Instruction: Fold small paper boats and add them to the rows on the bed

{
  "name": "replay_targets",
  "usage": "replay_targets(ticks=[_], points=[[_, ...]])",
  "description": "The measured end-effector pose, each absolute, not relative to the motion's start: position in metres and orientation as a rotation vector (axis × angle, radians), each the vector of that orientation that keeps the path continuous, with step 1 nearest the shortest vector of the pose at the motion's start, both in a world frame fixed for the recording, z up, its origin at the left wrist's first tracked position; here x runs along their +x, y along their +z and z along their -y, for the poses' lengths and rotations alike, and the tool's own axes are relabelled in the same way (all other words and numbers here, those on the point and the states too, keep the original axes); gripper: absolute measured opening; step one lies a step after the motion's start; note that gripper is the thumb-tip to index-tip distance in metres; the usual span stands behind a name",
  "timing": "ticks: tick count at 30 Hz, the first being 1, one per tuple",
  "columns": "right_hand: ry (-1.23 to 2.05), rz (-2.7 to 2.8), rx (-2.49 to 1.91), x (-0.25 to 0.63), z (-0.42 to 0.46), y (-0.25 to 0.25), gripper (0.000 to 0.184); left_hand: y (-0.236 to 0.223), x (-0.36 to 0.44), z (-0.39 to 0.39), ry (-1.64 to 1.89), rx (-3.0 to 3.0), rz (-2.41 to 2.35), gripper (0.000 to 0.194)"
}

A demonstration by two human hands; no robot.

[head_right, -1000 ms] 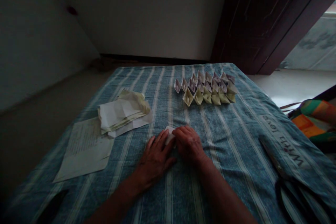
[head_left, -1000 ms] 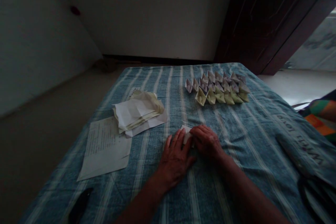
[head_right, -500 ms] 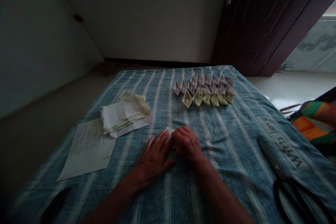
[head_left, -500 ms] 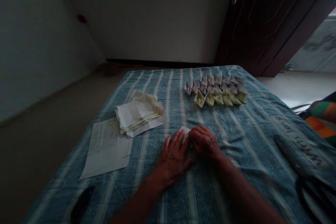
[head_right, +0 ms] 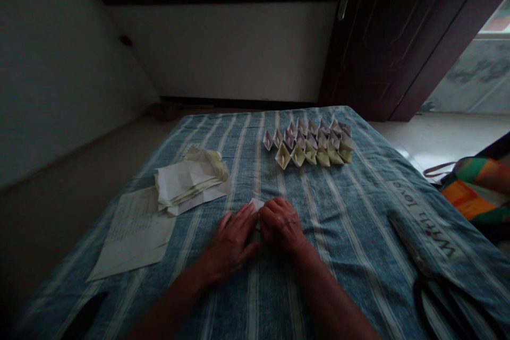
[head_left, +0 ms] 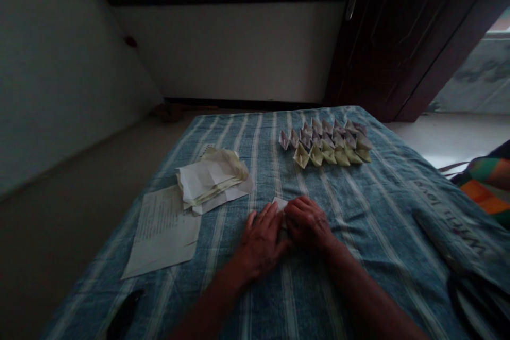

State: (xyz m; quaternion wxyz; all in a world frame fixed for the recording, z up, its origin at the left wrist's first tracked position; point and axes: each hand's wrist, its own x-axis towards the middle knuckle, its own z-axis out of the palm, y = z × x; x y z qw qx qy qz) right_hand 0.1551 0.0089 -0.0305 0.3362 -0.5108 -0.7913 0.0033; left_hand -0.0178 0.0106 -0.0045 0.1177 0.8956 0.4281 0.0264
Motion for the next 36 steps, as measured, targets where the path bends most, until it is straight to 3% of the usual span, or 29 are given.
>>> replay_targets(ticks=[14,24,36], points=[[-0.058,2.045,-1.340,0.151,-0.012,-0.031,0.014,-0.018,-0.024,-0.029,0.170,2.688,-1.268,0.080],[-0.053,2.018,-1.344,0.151,-0.016,-0.037,0.013,-0.036,-0.025,-0.011,0.336,2.789,-1.290,0.069],[-0.007,2.002,-1.344,0.151,-0.015,-0.032,0.012,-0.032,-0.028,-0.009,0.233,2.776,-1.272,0.073]])
